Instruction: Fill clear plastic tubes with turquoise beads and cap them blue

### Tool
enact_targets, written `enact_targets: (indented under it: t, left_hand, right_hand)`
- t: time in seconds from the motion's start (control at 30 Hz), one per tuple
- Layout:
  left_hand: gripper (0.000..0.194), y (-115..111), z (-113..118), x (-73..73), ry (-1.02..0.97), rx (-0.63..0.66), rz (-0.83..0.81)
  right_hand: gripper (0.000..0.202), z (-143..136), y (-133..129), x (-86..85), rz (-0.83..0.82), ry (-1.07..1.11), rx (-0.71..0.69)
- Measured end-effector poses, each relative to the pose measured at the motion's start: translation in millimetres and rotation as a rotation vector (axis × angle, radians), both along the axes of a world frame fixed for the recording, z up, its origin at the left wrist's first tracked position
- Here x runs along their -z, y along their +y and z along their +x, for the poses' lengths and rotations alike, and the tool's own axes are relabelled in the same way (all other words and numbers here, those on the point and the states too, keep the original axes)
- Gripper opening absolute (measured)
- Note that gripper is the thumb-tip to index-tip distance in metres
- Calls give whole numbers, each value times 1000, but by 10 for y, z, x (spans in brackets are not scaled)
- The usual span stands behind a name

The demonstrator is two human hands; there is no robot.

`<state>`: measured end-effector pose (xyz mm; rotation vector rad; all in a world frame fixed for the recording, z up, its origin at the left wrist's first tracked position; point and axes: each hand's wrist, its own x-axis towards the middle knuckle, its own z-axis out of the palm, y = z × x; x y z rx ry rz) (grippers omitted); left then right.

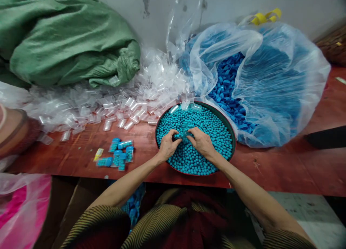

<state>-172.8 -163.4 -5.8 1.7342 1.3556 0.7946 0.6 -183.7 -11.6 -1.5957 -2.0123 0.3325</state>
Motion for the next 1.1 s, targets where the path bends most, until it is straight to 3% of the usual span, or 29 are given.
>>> enact_targets:
  t: [0.1, 0.2, 0.33, 0.47, 0.7, 0.87, 1.1]
  left_hand:
    - [21, 18, -5, -1, -39, -72, -17]
    - [22, 24, -6, 3, -68, -105, -29]
    - [23, 27, -1, 27, -91, -90, -33]
    - [23, 26, 8, 37, -87, -103, -33]
    - [25, 35, 9, 49, -65, -44, -48]
    - [25, 33, 11, 49, -63, -30, -64]
    - [23, 25, 18, 22, -76, 82, -106]
  right_hand:
    - [20, 157, 43, -30, -22, 253, 82]
    - [22, 426, 69, -77, -112, 374, 172]
    - [22, 612, 3, -75, -200, 325, 184]
    - [17, 515, -122, -59, -256, 171, 33]
    - [16, 456, -52, -159, -684, 75, -161]
    - [14, 455, 15, -138, -934, 248, -268]
    - [23, 481, 8, -109, -1288, 707, -96]
